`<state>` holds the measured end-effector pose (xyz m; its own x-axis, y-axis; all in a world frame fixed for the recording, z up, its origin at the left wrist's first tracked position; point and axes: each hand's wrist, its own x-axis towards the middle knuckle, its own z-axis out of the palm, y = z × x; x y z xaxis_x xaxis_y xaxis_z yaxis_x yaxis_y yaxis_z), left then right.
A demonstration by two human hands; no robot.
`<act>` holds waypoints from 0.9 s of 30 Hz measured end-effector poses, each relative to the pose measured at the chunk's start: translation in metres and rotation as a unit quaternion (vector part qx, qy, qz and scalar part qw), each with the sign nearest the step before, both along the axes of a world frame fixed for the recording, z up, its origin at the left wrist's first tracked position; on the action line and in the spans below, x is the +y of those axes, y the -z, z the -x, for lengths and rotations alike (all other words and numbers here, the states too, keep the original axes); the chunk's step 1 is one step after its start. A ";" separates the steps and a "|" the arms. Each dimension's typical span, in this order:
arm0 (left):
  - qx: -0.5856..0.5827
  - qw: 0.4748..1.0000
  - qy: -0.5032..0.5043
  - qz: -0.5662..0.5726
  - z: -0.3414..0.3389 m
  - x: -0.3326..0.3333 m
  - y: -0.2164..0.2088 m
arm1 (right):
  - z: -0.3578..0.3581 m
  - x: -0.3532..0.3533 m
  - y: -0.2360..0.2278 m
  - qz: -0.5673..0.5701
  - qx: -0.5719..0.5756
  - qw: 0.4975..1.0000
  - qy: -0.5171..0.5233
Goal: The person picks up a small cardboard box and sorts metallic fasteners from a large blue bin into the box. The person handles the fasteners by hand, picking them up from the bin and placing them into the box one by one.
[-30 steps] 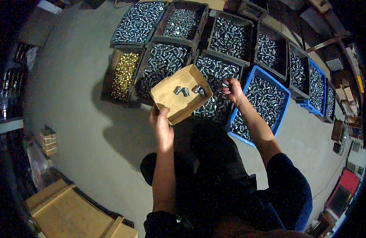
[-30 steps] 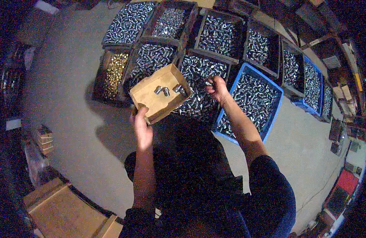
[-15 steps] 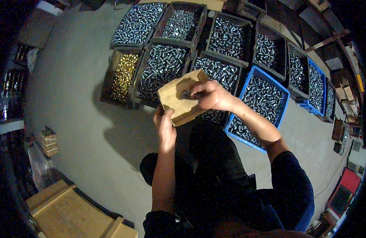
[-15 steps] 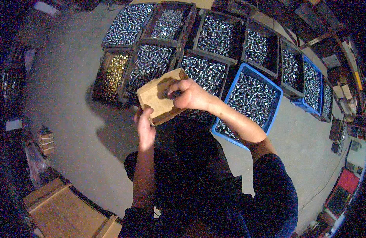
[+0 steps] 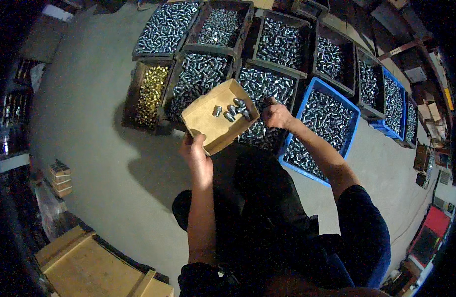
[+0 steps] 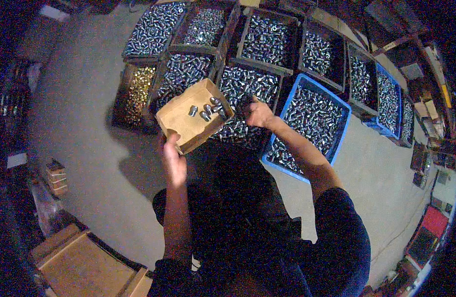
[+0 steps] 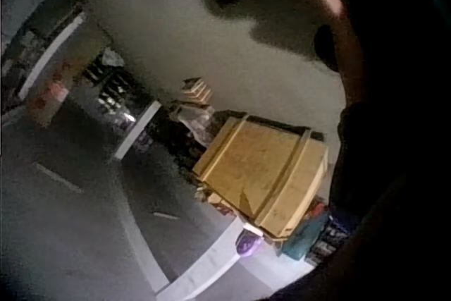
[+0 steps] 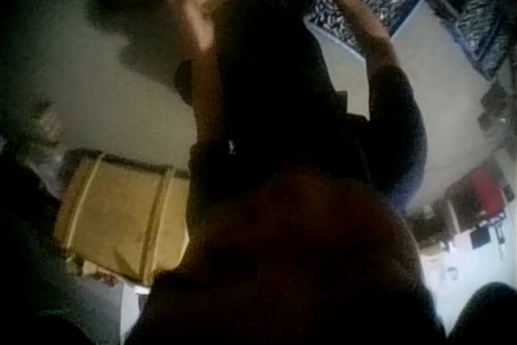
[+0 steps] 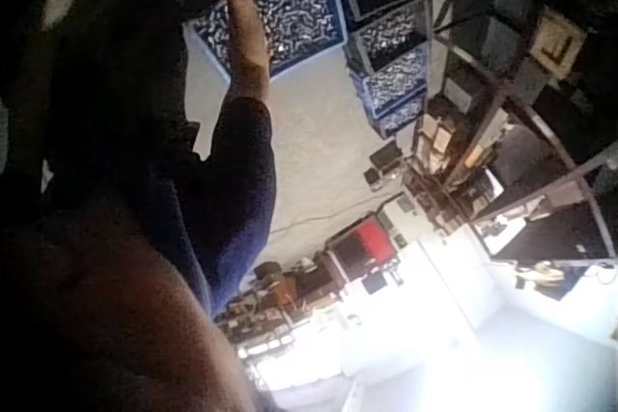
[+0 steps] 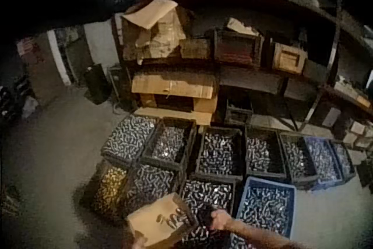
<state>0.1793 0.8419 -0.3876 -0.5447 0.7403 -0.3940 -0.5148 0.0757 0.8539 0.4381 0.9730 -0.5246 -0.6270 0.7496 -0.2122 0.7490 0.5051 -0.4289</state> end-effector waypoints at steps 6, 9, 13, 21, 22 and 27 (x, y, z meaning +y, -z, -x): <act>0.033 0.999 -0.002 0.015 -0.006 0.001 -0.016 | -0.002 -0.020 0.018 -0.120 0.128 0.984 0.017; 0.030 0.999 -0.002 0.022 -0.007 0.002 -0.014 | 0.000 -0.030 0.019 -0.141 0.123 0.982 -0.006; 0.042 0.999 0.019 0.022 -0.006 0.004 -0.013 | -0.003 -0.038 0.033 -0.248 0.163 0.954 -0.041; 0.075 0.996 0.033 0.034 -0.005 0.002 -0.018 | -0.017 -0.037 0.065 -0.211 0.134 0.964 -0.096; 0.075 0.996 0.035 0.031 -0.005 0.003 -0.019 | -0.017 -0.035 0.071 -0.222 0.136 0.959 -0.113; 0.043 0.998 0.054 0.004 -0.011 0.008 -0.020 | -0.039 -0.024 0.130 -0.104 0.025 0.983 -0.149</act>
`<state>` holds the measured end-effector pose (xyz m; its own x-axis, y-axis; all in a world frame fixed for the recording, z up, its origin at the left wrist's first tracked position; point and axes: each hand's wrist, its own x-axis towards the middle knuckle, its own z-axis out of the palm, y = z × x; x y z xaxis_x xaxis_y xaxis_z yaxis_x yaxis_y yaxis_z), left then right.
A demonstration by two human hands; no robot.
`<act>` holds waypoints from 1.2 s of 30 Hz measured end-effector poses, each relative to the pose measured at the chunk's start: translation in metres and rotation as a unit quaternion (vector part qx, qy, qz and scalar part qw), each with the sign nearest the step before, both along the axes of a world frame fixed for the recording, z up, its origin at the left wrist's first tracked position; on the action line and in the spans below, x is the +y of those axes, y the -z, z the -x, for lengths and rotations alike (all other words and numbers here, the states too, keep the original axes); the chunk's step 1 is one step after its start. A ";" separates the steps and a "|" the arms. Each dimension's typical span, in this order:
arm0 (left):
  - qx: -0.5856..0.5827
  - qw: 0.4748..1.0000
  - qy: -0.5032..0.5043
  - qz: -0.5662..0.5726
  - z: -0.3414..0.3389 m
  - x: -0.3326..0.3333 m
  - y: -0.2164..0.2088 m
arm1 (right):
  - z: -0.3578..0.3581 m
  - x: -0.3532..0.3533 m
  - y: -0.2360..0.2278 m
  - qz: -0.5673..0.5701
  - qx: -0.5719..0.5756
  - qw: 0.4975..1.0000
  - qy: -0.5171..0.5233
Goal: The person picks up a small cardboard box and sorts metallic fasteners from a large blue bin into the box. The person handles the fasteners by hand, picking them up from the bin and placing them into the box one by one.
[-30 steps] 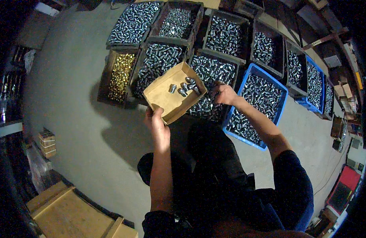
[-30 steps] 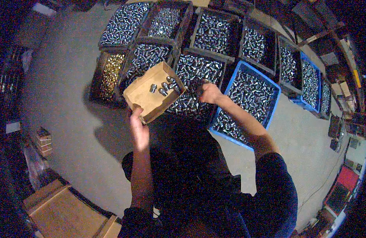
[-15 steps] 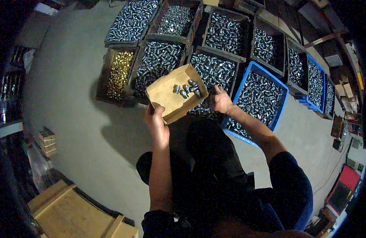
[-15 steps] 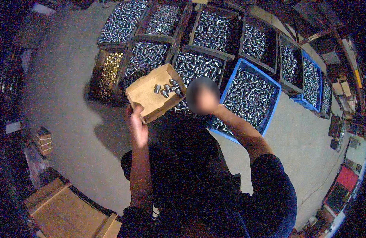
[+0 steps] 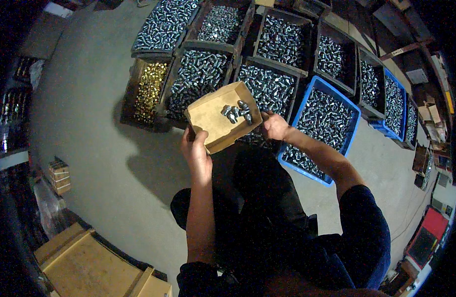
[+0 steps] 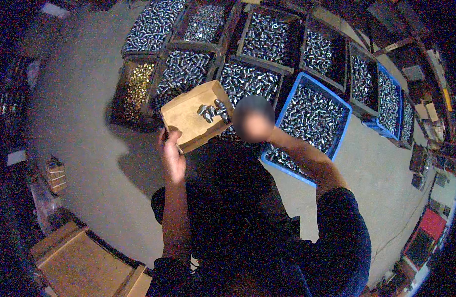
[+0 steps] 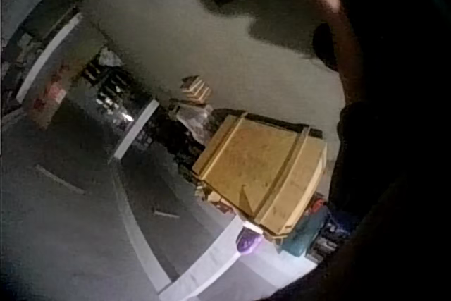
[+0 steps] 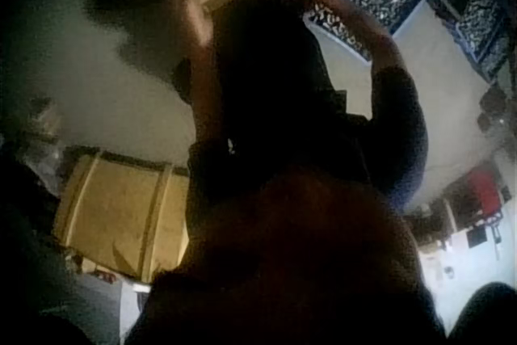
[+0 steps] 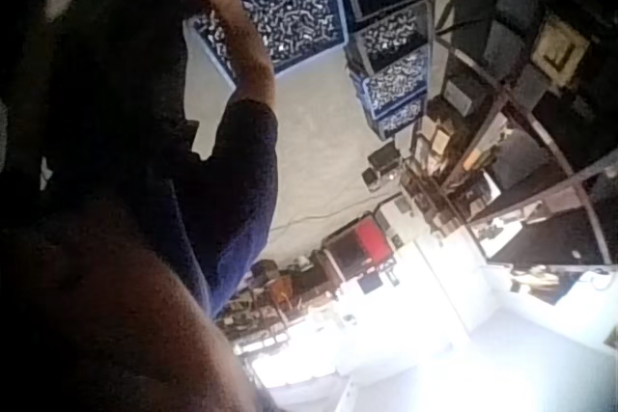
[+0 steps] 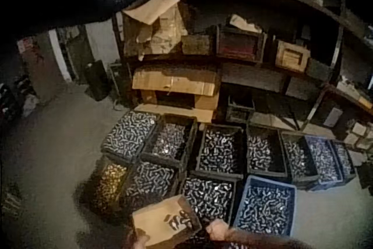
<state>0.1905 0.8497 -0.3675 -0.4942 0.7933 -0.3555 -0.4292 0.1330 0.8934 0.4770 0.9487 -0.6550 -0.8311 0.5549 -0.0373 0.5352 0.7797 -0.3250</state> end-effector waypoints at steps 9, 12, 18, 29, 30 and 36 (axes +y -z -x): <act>-0.012 1.000 -0.014 0.003 0.005 -0.003 0.005 | -0.005 0.032 -0.133 0.153 0.138 0.974 0.090; -0.018 1.000 -0.014 -0.001 0.003 -0.005 0.008 | 0.015 0.039 -0.226 0.317 0.359 0.861 0.168; -0.042 0.999 -0.028 0.019 0.000 -0.001 0.010 | 0.071 0.014 -0.284 0.267 0.273 0.916 0.125; -0.065 0.994 -0.079 0.027 0.010 -0.007 0.003 | 0.018 0.036 -0.071 0.088 0.127 0.981 0.114; -0.061 0.994 -0.087 0.038 0.015 -0.012 0.006 | 0.043 0.030 -0.096 0.033 0.048 0.991 0.119; -0.013 0.997 -0.069 0.024 0.013 -0.007 -0.005 | 0.042 0.034 -0.132 0.026 0.012 0.993 0.114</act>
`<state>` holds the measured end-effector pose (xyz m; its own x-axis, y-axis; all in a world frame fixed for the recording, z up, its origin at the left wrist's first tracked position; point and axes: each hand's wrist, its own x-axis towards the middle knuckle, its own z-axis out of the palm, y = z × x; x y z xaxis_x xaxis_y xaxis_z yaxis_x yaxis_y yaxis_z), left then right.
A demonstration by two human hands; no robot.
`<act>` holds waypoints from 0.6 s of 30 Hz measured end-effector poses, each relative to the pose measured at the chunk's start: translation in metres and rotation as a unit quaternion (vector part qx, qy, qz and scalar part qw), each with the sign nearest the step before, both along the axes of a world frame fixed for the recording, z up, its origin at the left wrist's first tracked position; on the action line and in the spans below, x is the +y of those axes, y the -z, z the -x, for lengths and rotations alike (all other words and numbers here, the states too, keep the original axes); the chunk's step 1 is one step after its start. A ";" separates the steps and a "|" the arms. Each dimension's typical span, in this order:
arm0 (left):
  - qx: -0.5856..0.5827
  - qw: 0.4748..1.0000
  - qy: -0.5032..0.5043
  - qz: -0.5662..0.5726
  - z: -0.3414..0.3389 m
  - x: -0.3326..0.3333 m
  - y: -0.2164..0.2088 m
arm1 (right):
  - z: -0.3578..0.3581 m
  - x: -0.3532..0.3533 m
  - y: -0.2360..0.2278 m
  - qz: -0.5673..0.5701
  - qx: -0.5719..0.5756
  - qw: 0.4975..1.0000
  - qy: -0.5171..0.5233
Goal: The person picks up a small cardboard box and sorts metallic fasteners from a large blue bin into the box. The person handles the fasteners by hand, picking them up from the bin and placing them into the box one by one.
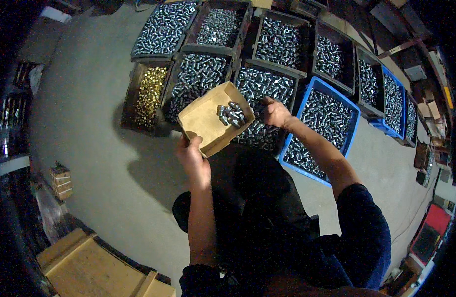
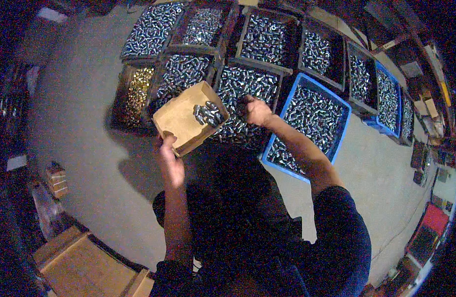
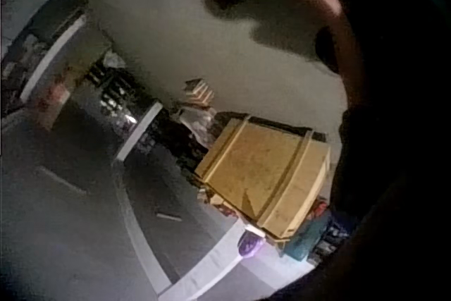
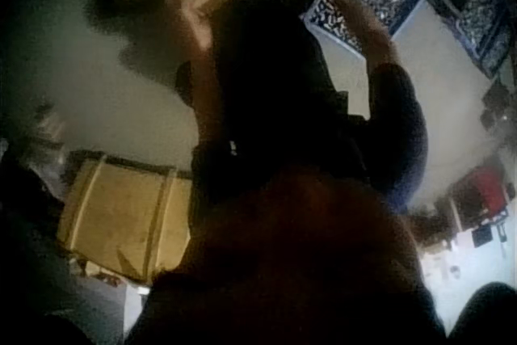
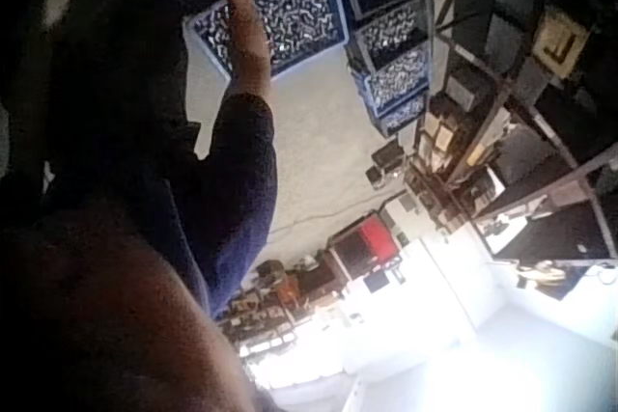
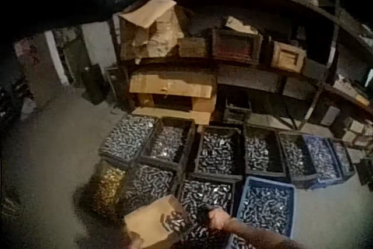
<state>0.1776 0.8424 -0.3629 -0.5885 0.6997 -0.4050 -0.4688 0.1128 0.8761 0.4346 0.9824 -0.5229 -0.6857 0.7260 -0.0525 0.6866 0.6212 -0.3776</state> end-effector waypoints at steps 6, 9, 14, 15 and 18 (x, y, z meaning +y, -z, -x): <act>0.005 1.000 0.005 0.000 -0.001 0.002 0.007 | -0.050 0.018 0.048 -0.083 0.221 0.971 -0.023; 0.015 1.000 0.017 0.000 0.002 0.000 0.007 | -0.027 0.013 0.001 0.308 0.450 0.787 0.290; 0.029 0.999 0.036 -0.018 -0.006 0.005 0.015 | 0.010 0.006 -0.140 0.248 0.440 0.863 -0.002; 0.010 0.999 0.030 -0.015 -0.010 0.006 0.012 | 0.022 0.000 -0.160 0.254 0.427 0.867 -0.041; -0.034 0.999 0.022 -0.008 -0.016 0.008 0.006 | 0.044 -0.019 -0.176 0.272 0.350 0.894 -0.068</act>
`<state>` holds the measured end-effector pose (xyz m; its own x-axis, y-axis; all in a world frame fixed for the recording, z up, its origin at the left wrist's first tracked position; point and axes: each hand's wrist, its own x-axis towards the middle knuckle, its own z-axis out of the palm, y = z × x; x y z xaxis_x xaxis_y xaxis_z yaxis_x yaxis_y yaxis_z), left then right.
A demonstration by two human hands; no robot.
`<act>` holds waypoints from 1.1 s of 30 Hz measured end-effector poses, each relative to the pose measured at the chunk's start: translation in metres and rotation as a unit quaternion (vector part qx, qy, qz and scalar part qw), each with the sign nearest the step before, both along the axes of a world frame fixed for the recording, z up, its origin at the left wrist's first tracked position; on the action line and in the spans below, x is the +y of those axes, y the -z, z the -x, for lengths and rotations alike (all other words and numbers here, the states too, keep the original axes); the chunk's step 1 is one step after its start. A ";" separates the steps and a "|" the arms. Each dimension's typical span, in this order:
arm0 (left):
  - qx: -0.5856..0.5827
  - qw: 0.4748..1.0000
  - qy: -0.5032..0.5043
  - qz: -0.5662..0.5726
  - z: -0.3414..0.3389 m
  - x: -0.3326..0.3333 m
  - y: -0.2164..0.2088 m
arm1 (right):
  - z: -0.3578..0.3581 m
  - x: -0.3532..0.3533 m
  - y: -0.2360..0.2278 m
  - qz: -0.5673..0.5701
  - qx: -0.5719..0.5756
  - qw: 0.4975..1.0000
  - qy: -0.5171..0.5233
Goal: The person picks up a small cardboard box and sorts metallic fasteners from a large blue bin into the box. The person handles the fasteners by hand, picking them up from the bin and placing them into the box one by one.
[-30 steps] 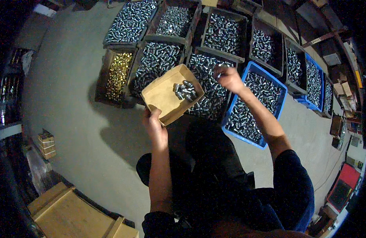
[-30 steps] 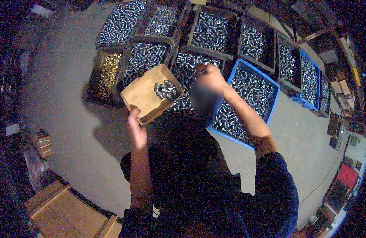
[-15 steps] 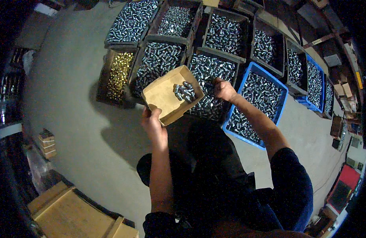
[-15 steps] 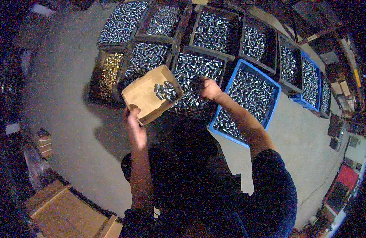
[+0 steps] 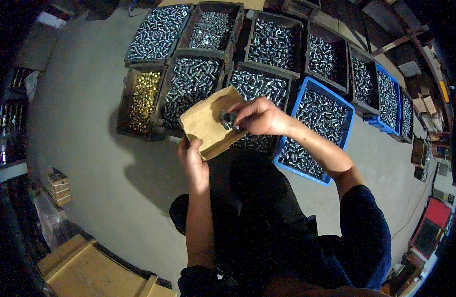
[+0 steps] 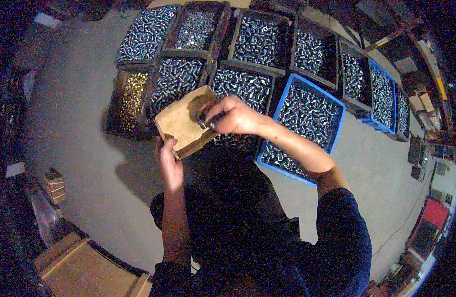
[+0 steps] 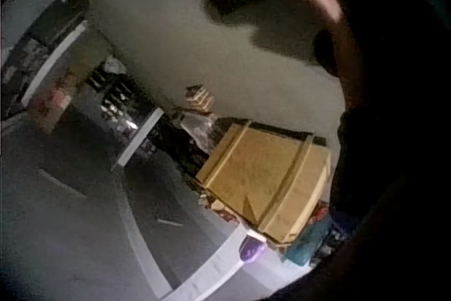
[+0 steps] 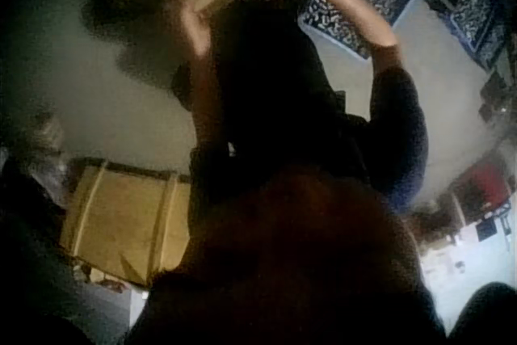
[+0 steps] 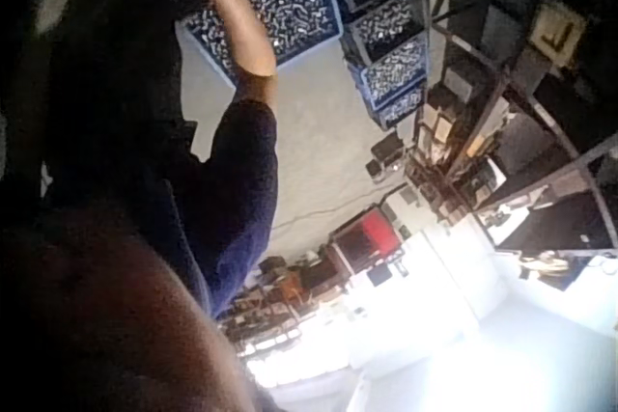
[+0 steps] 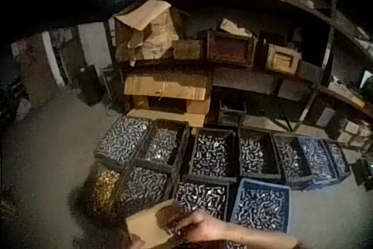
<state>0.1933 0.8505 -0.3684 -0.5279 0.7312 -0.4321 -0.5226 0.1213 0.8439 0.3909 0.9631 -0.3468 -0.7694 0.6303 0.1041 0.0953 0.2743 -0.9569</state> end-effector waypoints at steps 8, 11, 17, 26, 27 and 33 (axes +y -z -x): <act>-0.024 0.999 -0.021 -0.004 0.014 -0.007 0.012 | -0.055 0.037 0.109 -0.197 -0.212 0.950 0.120; -0.041 0.999 0.001 -0.030 0.012 -0.006 0.011 | -0.067 0.027 0.213 -0.268 -0.214 0.935 0.090; -0.002 1.000 -0.020 0.009 0.020 -0.012 0.011 | -0.021 0.013 0.198 -0.207 -0.453 0.866 0.050; 0.015 1.000 -0.027 -0.002 0.014 -0.010 0.000 | -0.047 0.009 0.185 -0.123 -0.197 0.958 0.168; 0.014 1.000 -0.023 -0.003 0.013 -0.008 -0.002 | -0.051 0.011 0.184 -0.067 -0.145 0.969 0.189; 0.012 1.000 -0.009 -0.007 0.008 -0.004 -0.004 | -0.053 0.020 0.118 0.470 0.077 0.830 0.289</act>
